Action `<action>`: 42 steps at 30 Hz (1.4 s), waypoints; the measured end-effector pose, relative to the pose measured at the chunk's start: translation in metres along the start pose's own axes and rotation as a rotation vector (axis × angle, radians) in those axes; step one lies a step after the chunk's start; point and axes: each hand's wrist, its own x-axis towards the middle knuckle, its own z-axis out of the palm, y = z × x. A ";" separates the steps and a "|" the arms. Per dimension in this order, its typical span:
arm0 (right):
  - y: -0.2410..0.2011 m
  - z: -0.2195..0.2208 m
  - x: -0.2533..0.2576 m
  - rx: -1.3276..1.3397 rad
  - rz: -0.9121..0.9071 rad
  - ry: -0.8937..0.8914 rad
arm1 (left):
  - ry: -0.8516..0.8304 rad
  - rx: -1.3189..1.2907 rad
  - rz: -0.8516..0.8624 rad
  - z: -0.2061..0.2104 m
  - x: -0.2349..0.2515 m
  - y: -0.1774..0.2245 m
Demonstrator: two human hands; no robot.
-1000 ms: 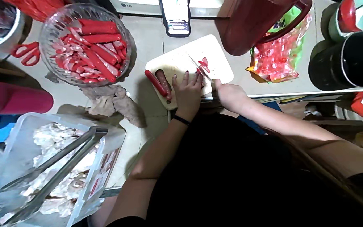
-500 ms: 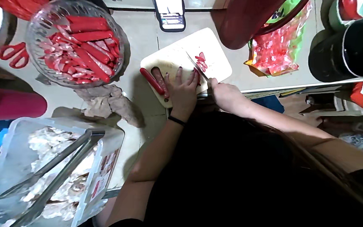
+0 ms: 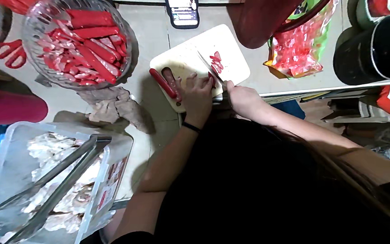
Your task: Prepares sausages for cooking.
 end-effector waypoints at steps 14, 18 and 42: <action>0.005 0.007 0.006 0.025 -0.050 0.037 | 0.046 -0.027 -0.005 -0.002 0.000 0.000; 0.003 0.008 -0.002 -0.009 -0.082 0.043 | 0.078 -0.034 0.001 -0.002 0.000 0.000; 0.009 0.009 0.003 -0.016 -0.146 -0.025 | 0.099 -0.033 -0.031 0.002 -0.006 0.001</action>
